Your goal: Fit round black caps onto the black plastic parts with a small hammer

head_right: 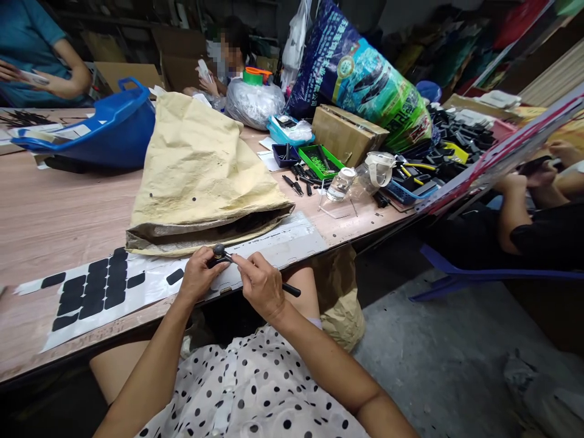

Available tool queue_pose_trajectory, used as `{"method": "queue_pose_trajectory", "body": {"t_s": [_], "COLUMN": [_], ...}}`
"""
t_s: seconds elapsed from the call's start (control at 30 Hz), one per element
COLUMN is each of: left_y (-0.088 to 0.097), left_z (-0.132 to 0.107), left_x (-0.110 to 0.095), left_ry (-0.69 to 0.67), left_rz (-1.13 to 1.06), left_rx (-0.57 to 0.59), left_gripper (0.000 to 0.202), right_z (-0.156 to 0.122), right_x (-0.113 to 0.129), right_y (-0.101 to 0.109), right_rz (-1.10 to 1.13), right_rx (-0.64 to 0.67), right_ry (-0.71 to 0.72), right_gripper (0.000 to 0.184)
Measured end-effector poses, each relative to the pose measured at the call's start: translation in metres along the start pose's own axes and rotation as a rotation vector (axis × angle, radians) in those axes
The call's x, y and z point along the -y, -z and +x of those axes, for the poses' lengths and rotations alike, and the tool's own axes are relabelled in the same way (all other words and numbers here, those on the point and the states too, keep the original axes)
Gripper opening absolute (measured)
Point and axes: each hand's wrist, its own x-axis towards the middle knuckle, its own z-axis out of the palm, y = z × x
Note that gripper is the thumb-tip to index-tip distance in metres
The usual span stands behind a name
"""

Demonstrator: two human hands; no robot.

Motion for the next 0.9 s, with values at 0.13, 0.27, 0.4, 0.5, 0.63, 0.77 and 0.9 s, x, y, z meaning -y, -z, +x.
{"method": "queue_pose_trajectory", "body": {"t_s": [0.13,0.27,0.4,0.5,0.63,0.77,0.9], "left_y": [-0.002,-0.003,-0.003,-0.003,-0.002,-0.001,-0.001], "left_z": [-0.001,-0.001,-0.001,-0.002,-0.001,-0.001,0.000], "left_x": [-0.003,-0.002,-0.001,0.000,0.000,0.003,0.005], "left_ry": [0.024,0.047,0.049,0.035,-0.001,-0.018,-0.018], "left_rz": [-0.034,-0.047,-0.038,-0.015,0.072,0.124,0.102], "left_rx": [-0.016,-0.020,-0.022,-0.019,-0.015,0.009,0.027], "left_gripper": [0.005,0.010,0.008,0.007,0.010,0.012,0.012], "right_z": [0.000,0.001,-0.002,-0.001,0.018,0.046,0.057], "right_x": [-0.002,-0.009,-0.016,-0.022,-0.041,-0.072,-0.095], "right_y": [-0.002,0.001,0.000,-0.001,0.005,0.011,0.009], "right_rz": [-0.076,-0.042,-0.047,-0.066,-0.145,-0.241,-0.252], "right_rx": [0.052,-0.030,-0.026,-0.013,-0.040,0.034,0.064], "right_ry": [-0.004,-0.027,-0.037,-0.048,-0.029,0.042,0.084], "right_gripper": [0.039,0.039,0.038,0.039,0.037,0.030,0.031]}}
